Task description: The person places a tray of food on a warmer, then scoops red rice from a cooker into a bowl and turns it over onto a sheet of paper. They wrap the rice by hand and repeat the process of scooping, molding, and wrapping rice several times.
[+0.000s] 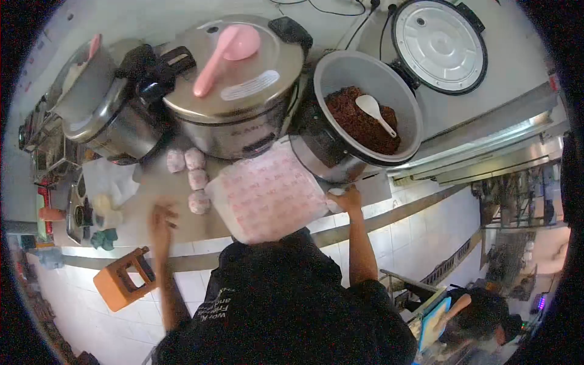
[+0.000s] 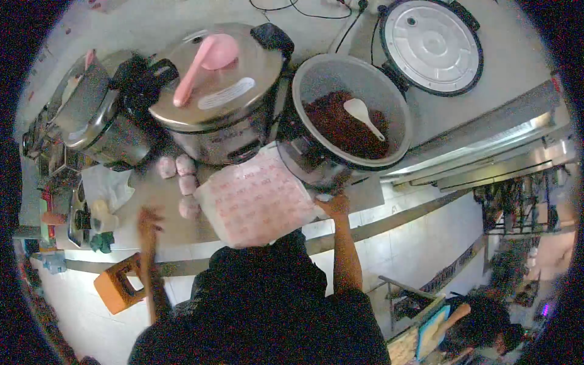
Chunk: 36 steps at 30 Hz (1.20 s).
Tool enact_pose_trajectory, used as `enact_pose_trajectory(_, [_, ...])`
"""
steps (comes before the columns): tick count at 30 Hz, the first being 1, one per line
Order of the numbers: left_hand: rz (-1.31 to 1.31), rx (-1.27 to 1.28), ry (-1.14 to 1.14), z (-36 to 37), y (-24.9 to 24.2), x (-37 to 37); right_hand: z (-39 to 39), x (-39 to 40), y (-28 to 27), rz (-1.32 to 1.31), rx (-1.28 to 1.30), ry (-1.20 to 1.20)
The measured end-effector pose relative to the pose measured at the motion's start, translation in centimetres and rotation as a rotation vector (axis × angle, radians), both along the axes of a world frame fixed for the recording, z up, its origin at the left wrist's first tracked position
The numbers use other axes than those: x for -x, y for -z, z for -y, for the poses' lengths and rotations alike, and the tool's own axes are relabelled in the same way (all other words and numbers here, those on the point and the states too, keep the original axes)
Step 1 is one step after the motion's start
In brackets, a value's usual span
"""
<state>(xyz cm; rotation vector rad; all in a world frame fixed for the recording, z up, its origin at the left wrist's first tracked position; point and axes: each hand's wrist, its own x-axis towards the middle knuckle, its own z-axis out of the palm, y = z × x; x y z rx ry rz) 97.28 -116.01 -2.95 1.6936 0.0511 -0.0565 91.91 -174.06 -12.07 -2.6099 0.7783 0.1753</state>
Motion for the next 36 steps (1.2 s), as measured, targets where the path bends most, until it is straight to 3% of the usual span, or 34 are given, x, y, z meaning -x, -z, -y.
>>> enact_pose_trajectory(3, [-0.146,0.060,0.126,11.6,3.5,7.2,2.5,0.6,-2.8,0.152,-0.538,-0.034])
enact_pose_trajectory(4, [-0.328,0.130,0.227,15.3,4.7,7.9,-0.5,0.6,-9.5,0.173,-0.885,0.117])
enact_pose_trajectory(5, [-0.513,0.176,0.323,18.9,5.8,8.6,-0.4,1.3,-8.6,0.176,-1.403,0.191])
enact_pose_trajectory(7, [-0.574,0.296,0.428,25.9,4.8,7.9,-2.4,3.0,-8.2,0.216,-1.302,-0.373])
enact_pose_trajectory(8, [-0.529,0.346,0.431,28.6,3.6,7.4,-7.2,1.7,-12.1,0.143,-1.600,-0.161])
enact_pose_trajectory(10, [-0.428,0.416,0.400,31.4,0.4,6.5,-10.9,0.9,-15.0,0.617,-1.150,-0.571])
enact_pose_trajectory(13, [-0.278,0.484,0.336,32.1,-4.6,6.1,-10.1,0.0,-19.3,0.715,-1.372,-0.623])
enact_pose_trajectory(16, [-0.170,0.521,0.257,32.0,-8.2,6.6,-3.6,-3.0,-24.8,0.232,-0.960,-1.034])
enact_pose_trajectory(17, [-0.153,0.525,0.224,32.0,-8.9,7.0,-1.8,-4.1,-27.7,0.351,-0.782,-1.148])
enact_pose_trajectory(19, [-0.138,0.561,0.153,32.2,-9.0,7.6,1.3,-7.1,-30.3,0.429,-0.608,-1.087])
enact_pose_trajectory(20, [-0.219,0.635,0.093,32.4,-8.3,8.0,2.8,-9.0,-30.7,0.386,-0.618,-0.918])
enact_pose_trajectory(22, [-0.099,0.960,0.149,32.7,-6.2,8.8,6.9,-16.4,-29.7,0.297,-0.076,-0.898])
enact_pose_trajectory(23, [-0.082,0.937,0.085,32.5,-3.3,9.6,9.6,-20.0,-27.1,0.258,0.272,-0.985])
enact_pose_trajectory(24, [-0.066,0.912,0.025,32.2,-1.3,10.0,11.5,-22.9,-24.8,-0.058,0.478,-0.972])
enact_pose_trajectory(25, [-0.069,0.870,-0.011,32.4,-0.8,9.9,13.1,-23.4,-22.4,-0.207,0.592,-1.013])
enact_pose_trajectory(26, [-0.204,0.613,0.000,31.4,1.3,10.5,14.0,-23.8,-20.5,-0.358,0.707,-1.050])
enact_pose_trajectory(27, [-0.326,0.349,0.017,29.6,4.3,11.2,14.4,-23.5,-19.0,-0.328,0.739,-1.019])
enact_pose_trajectory(29, [-0.120,0.927,-0.128,33.6,-1.4,8.8,14.8,-22.1,-17.2,-0.277,0.808,-0.948])
enact_pose_trajectory(31, [-0.051,-0.032,-0.048,32.5,0.6,7.7,14.7,-23.1,-18.6,-0.432,0.892,-0.887])
enact_pose_trajectory(32, [-0.140,0.136,-0.010,31.6,4.2,7.3,14.7,-24.1,-19.7,-0.504,0.939,-0.857])
enact_pose_trajectory(35, [-0.360,0.581,-0.030,29.3,14.0,6.3,15.7,-27.0,-23.2,-0.089,1.175,-1.046])
enact_pose_trajectory(36, [-0.384,0.701,-0.084,28.9,15.3,6.4,15.6,-28.3,-22.8,-0.151,1.143,-1.007])
